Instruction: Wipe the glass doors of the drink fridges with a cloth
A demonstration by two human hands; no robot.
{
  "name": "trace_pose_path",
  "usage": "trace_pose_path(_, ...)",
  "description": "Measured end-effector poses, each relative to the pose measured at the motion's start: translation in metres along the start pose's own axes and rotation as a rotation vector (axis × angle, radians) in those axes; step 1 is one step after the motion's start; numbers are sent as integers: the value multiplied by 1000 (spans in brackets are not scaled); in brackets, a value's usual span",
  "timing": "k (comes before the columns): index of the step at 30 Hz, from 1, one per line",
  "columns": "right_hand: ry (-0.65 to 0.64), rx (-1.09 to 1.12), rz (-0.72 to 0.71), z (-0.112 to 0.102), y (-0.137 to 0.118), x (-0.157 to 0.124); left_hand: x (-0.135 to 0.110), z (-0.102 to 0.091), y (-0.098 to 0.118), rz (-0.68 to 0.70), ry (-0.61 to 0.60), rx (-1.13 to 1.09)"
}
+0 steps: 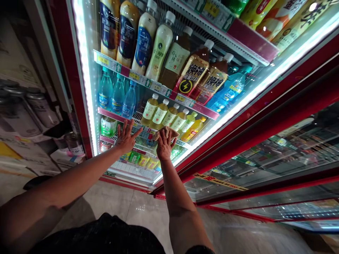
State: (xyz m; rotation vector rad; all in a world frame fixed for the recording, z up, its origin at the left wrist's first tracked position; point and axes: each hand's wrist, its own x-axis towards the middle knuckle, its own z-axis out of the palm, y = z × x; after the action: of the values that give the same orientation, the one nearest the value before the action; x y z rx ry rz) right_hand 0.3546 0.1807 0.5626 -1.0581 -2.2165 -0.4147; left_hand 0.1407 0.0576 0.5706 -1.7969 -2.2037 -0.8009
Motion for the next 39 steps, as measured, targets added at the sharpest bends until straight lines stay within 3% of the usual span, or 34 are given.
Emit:
trace_pose_path(4, 10, -20, 27, -1, 2, 0, -2, 1, -13, 42, -19, 34)
trace_pose_path(10, 77, -8, 27, 2, -15, 22, 2, -4, -19, 0, 71, 27)
trace_pose_path(15, 15, -9, -91, 6, -18, 11, 6, -5, -27, 4, 12, 10)
trace_pose_path(21, 103, -10, 4, -2, -34, 35, 6, -3, -29, 18, 2, 2)
trace_pose_path(24, 75, 12, -27, 3, -45, 35, 5, -4, -29, 27, 10, -1)
trace_pose_path(29, 43, 3, -139, 11, -39, 18, 2, -15, -42, 63, -12, -3)
trace_pose_path(35, 126, 5, -10, 7, -57, 38, 3, -31, -65, 11, 66, -20)
trace_pose_path(39, 61, 16, -37, 13, -73, 34, 4, -35, -73, 26, 29, -15)
